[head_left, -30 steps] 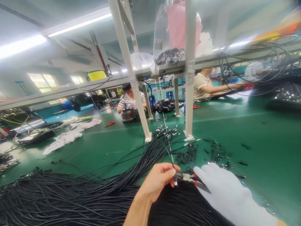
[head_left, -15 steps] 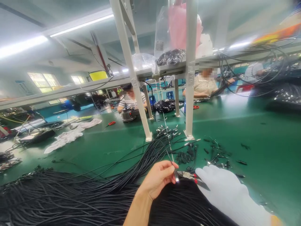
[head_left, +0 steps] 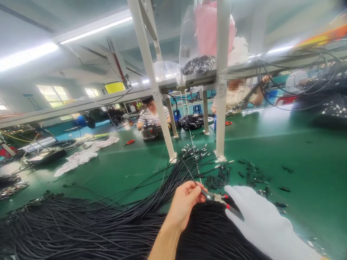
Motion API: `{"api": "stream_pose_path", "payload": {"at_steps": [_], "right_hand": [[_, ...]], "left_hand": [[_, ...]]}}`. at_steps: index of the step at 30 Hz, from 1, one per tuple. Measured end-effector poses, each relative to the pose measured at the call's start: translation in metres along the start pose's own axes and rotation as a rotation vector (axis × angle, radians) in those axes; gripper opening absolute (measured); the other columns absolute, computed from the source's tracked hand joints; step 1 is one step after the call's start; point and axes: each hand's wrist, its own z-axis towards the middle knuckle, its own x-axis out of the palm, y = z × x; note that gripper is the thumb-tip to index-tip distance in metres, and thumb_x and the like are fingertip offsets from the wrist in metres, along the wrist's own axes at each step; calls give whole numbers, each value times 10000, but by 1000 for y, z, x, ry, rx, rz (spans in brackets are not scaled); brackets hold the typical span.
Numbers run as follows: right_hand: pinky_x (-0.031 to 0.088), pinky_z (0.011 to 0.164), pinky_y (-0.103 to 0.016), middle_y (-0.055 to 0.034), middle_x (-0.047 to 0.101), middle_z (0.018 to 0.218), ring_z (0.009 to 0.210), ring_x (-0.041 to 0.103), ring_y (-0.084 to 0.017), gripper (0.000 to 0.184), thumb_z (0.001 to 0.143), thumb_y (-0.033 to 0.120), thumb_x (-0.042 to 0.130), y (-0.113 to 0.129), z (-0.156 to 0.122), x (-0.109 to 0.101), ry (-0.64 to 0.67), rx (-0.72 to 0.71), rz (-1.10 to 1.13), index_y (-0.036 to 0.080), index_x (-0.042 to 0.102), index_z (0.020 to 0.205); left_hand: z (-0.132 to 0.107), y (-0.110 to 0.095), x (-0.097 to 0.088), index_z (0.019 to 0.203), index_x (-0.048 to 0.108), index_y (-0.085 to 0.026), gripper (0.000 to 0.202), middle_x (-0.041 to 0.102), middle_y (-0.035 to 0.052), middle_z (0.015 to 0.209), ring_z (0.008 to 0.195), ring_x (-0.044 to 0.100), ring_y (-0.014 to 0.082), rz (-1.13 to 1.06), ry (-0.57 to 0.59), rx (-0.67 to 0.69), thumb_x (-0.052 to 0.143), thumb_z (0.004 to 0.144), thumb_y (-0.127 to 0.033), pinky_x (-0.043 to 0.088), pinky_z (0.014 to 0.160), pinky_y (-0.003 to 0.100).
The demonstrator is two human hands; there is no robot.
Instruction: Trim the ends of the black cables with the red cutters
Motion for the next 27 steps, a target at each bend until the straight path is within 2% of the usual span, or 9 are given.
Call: {"api": "stream_pose_path", "payload": {"at_steps": [5, 10, 14, 18, 21, 24, 27], "right_hand": [[552, 637, -323, -96, 707, 905, 784, 688, -223, 332, 878, 351, 457, 2, -4, 2, -49, 2, -31, 154, 623, 1088], [548, 629, -337, -107, 710, 889, 775, 693, -234, 363, 913, 370, 389, 3, -5, 5, -98, -11, -104, 142, 631, 1058], [515, 590, -334, -103, 701, 843, 739, 674, -242, 349, 887, 383, 452, 3, -7, 9, -47, -1, -156, 137, 647, 1040], [466, 611, -327, -83, 683, 850, 778, 651, -249, 312, 872, 394, 530, 4, -10, 9, 59, 18, -206, 172, 646, 1058], [425, 598, -312, -61, 654, 800, 734, 627, -229, 248, 855, 375, 563, 4, -12, 7, 71, 27, -212, 201, 644, 1011], [381, 542, -286, -16, 608, 708, 606, 580, -179, 180, 845, 392, 575, 4, -11, 5, 60, 18, -142, 232, 626, 909], [397, 557, -282, 0, 595, 702, 602, 588, -169, 166, 851, 380, 569, 5, -6, 3, 61, 14, -35, 231, 609, 913]], "left_hand": [[-3, 0, 8, 812, 697, -105, 280, 720, 73, 815, 605, 568, 81, 17, -40, 44, 822, 713, -335, 462, 608, 217], [-4, 1, 13, 806, 690, -106, 274, 721, 77, 810, 596, 574, 90, 15, -92, 75, 808, 714, -335, 474, 600, 230], [-3, 5, 13, 802, 691, -96, 304, 729, 96, 817, 590, 579, 97, 17, -147, 85, 812, 698, -355, 482, 596, 241], [-2, 6, 12, 798, 680, -94, 312, 725, 95, 801, 589, 579, 101, 22, -177, 86, 810, 701, -360, 482, 596, 247], [-2, 3, 11, 808, 673, -102, 296, 712, 78, 804, 600, 571, 93, 14, -146, 87, 800, 723, -356, 479, 610, 241], [-4, -2, 9, 832, 670, -110, 267, 701, 65, 824, 627, 573, 91, 17, -48, 73, 800, 737, -324, 484, 640, 241], [-5, -5, 7, 848, 662, -117, 246, 698, 64, 840, 634, 580, 92, 34, 21, 69, 802, 741, -289, 486, 643, 243]]}}
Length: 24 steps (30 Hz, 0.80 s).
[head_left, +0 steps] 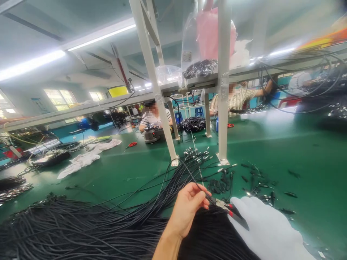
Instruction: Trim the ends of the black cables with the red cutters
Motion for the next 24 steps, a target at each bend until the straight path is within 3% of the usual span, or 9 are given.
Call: {"api": "stream_pose_path", "payload": {"at_steps": [6, 14, 24], "right_hand": [[431, 613, -321, -19, 593, 730, 646, 604, -204, 131, 830, 325, 581, 4, 7, -4, -15, -16, 61, 209, 594, 890], [369, 517, -279, 20, 546, 644, 546, 568, -176, 136, 814, 336, 622, 7, 3, -6, 29, 40, 44, 239, 543, 762], [370, 626, -326, -32, 570, 711, 628, 575, -220, 141, 889, 319, 466, 7, 5, -2, -108, -27, -57, 211, 550, 860]], "left_hand": [[2, 3, -2, 817, 624, -136, 290, 653, 21, 765, 620, 595, 106, 31, -2, 34, 813, 730, -339, 492, 621, 257], [2, 1, -3, 819, 605, -154, 314, 645, 11, 799, 644, 601, 109, 54, 37, 72, 801, 738, -385, 504, 650, 267], [5, 10, -1, 751, 579, -171, 310, 558, -44, 662, 550, 535, 90, 158, -61, 114, 791, 719, -395, 451, 537, 231]]}}
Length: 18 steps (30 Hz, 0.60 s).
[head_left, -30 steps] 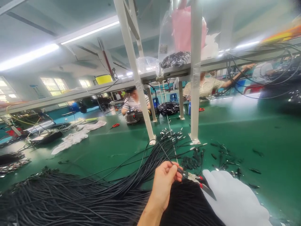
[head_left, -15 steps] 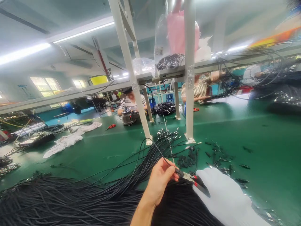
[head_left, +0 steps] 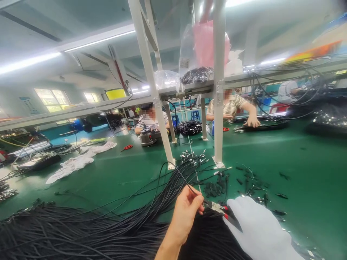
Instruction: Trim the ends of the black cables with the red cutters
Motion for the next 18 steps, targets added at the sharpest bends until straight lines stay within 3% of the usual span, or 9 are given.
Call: {"api": "stream_pose_path", "payload": {"at_steps": [6, 13, 18], "right_hand": [[320, 574, -310, -7, 535, 666, 581, 534, -196, 141, 865, 361, 525, -4, -6, 4, 28, -19, -64, 231, 521, 812], [352, 641, -354, -75, 618, 801, 722, 577, -256, 189, 857, 394, 548, -4, -6, 9, 59, -46, -185, 211, 560, 905], [336, 623, -345, -56, 610, 759, 691, 584, -246, 211, 855, 428, 574, -4, -12, 14, 72, -49, -207, 218, 548, 855]], "left_hand": [[-2, -2, 3, 750, 584, -175, 295, 550, -46, 664, 537, 521, 86, 48, -43, 6, 777, 721, -397, 434, 523, 225], [0, 10, 6, 746, 565, -180, 344, 543, -56, 635, 500, 501, 80, 24, -105, 20, 791, 692, -433, 415, 488, 215], [-1, 13, 9, 754, 566, -183, 325, 538, -60, 631, 504, 500, 79, 23, -105, 35, 776, 722, -429, 418, 499, 213]]}}
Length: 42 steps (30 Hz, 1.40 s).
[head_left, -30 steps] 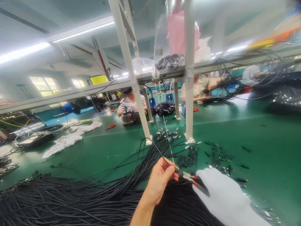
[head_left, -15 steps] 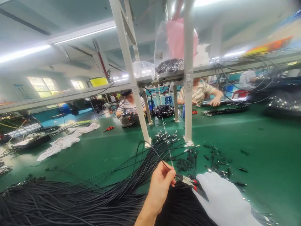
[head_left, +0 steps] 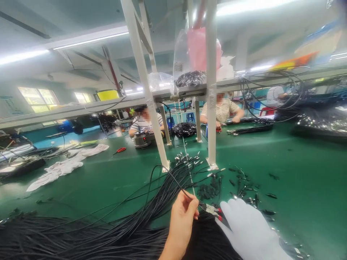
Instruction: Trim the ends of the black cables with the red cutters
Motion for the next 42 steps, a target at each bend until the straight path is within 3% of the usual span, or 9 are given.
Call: {"api": "stream_pose_path", "payload": {"at_steps": [5, 11, 17, 23, 25, 29, 31, 36, 42], "right_hand": [[337, 603, -324, -16, 608, 720, 622, 577, -210, 191, 857, 421, 572, -9, -2, 5, 20, -33, 71, 233, 540, 863], [374, 561, -291, 31, 600, 650, 555, 597, -176, 117, 809, 309, 629, -13, 8, -15, 74, 36, 223, 245, 533, 790], [427, 536, -276, 15, 634, 671, 568, 627, -175, 98, 854, 332, 556, -14, 10, -13, -12, 18, 231, 244, 553, 809], [531, 704, -310, -78, 725, 959, 833, 694, -222, 275, 939, 355, 451, -6, 2, -3, -75, 61, 167, 202, 599, 1114], [547, 724, -330, -99, 726, 1017, 893, 696, -248, 322, 937, 370, 454, -2, 2, -7, -67, 80, 146, 186, 606, 1152], [563, 664, -301, -84, 730, 989, 822, 703, -226, 362, 916, 395, 497, 3, 3, -18, 89, 112, 186, 183, 627, 1179], [564, 636, -283, -85, 728, 1018, 788, 704, -212, 393, 910, 413, 509, 4, 3, -20, 138, 110, 191, 181, 624, 1205], [519, 555, -286, -100, 715, 976, 709, 674, -212, 392, 900, 414, 516, 9, 4, -23, 145, 131, 149, 174, 619, 1192], [417, 588, -329, -82, 633, 788, 678, 584, -229, 129, 838, 328, 566, 20, 21, -41, 148, 186, 32, 207, 589, 874]], "left_hand": [[-1, -9, -1, 781, 603, -171, 293, 567, -36, 669, 572, 548, 102, -28, 66, -20, 763, 753, -414, 467, 553, 231], [-3, -22, -5, 907, 709, -135, 257, 658, 11, 727, 661, 630, 131, -43, 228, -149, 795, 719, -288, 503, 690, 264], [-1, -15, -1, 821, 732, -137, 158, 704, 25, 624, 595, 656, 162, 7, 173, -109, 771, 696, -227, 529, 648, 282], [-6, 5, 0, 882, 772, -189, 124, 766, 38, 712, 646, 727, 208, 270, -34, 153, 678, 801, -179, 593, 658, 291], [-8, 12, -2, 928, 778, -207, 171, 793, 47, 807, 692, 748, 215, 430, -97, 363, 647, 831, -157, 614, 692, 296], [-7, 20, -6, 1034, 748, -183, 258, 800, 60, 935, 801, 761, 194, 750, -207, 933, 578, 869, -79, 615, 801, 270], [-5, 22, -7, 1076, 722, -148, 269, 794, 78, 960, 839, 758, 181, 864, -234, 1082, 565, 879, -53, 600, 842, 249], [-6, 22, -8, 1144, 671, -107, 314, 774, 100, 1013, 924, 743, 181, 988, -237, 1178, 521, 889, -3, 585, 889, 254], [-7, 27, -10, 1124, 668, -74, 296, 770, 120, 1013, 938, 736, 178, 1066, -236, 1201, 505, 892, 12, 568, 903, 245]]}}
